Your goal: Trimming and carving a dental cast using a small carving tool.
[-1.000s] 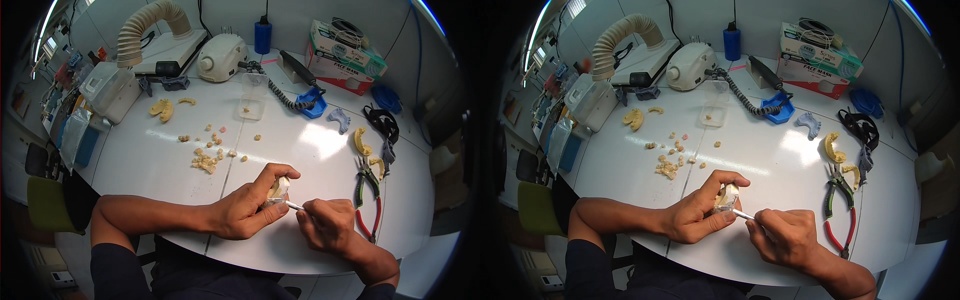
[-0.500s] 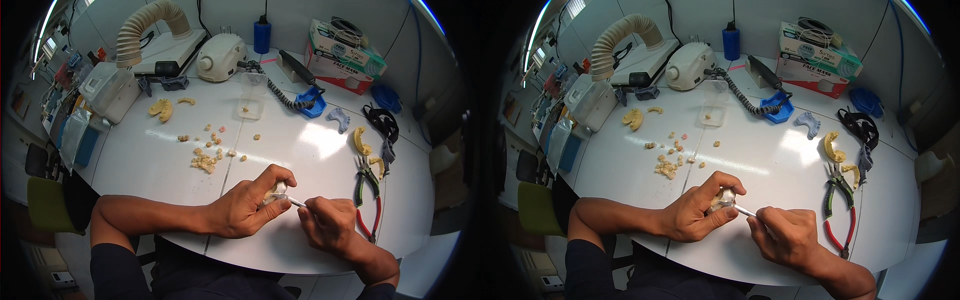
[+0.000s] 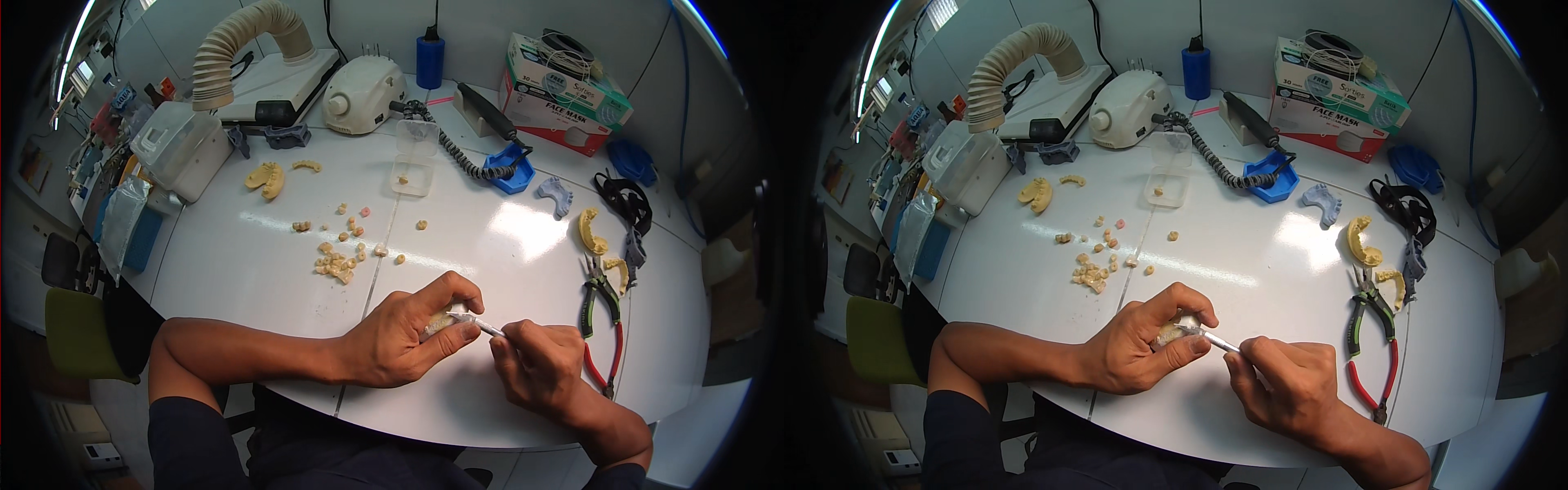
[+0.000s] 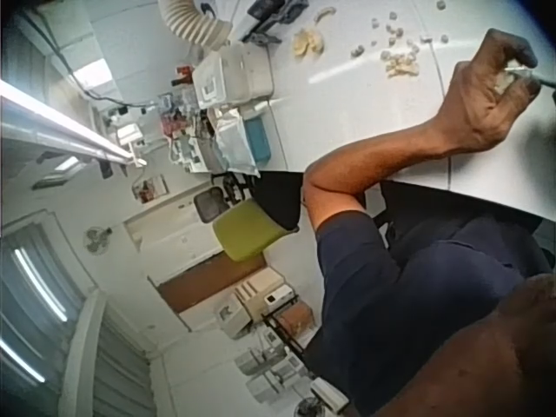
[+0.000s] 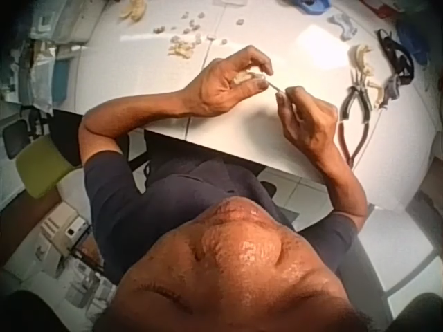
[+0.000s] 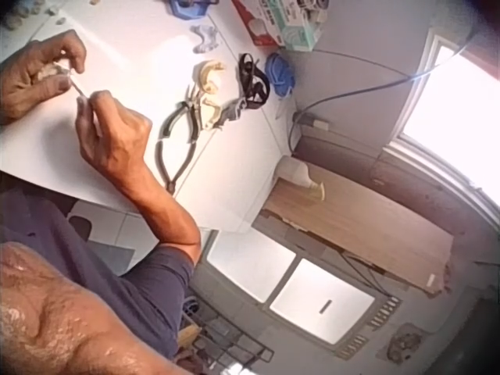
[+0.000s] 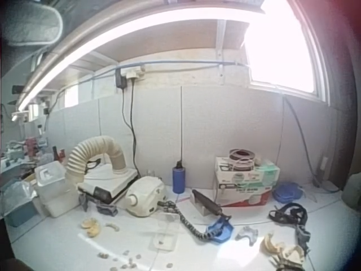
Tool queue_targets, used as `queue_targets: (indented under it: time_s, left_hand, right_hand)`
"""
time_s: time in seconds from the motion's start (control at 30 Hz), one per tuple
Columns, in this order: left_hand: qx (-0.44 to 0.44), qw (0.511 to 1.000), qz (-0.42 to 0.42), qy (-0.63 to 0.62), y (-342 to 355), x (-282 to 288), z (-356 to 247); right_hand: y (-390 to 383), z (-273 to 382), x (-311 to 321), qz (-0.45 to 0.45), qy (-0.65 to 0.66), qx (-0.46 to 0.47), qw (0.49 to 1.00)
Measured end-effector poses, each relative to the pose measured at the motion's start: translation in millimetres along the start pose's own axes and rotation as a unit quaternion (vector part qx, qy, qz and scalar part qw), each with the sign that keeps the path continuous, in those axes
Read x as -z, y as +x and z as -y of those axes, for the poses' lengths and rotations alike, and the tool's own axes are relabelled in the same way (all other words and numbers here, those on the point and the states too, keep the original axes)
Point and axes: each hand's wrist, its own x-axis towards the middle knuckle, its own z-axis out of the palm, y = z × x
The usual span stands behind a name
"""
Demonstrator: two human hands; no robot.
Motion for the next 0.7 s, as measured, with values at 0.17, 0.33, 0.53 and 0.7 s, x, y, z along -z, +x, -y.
queue_targets:
  time_s: [0.17, 0.33, 0.53, 0.7]
  left_hand:
    - [-0.023, 1.0, -0.02, 0.003, 0.7, -2.2, 4.8]
    - [0.09, 0.995, 0.032, -0.012, 3.3, 8.2, -11.6]
    - [0.054, 0.991, 0.09, -0.08, 3.8, 15.7, 0.4]
    - [0.039, 0.992, 0.09, -0.082, 0.6, 23.3, 4.5]
  right_hand:
    - [0.4, 0.4, -1.3, -0.005, 0.0, -0.01, 1.0]
    - [-0.5, 1.1, 1.9, -0.007, 0.002, -0.014, 1.0]
    - [-2.4, -1.7, -2.4, -0.021, 0.004, -0.022, 1.0]
    - [3.1, -6.3, -9.5, 0.052, 0.009, -0.046, 0.998]
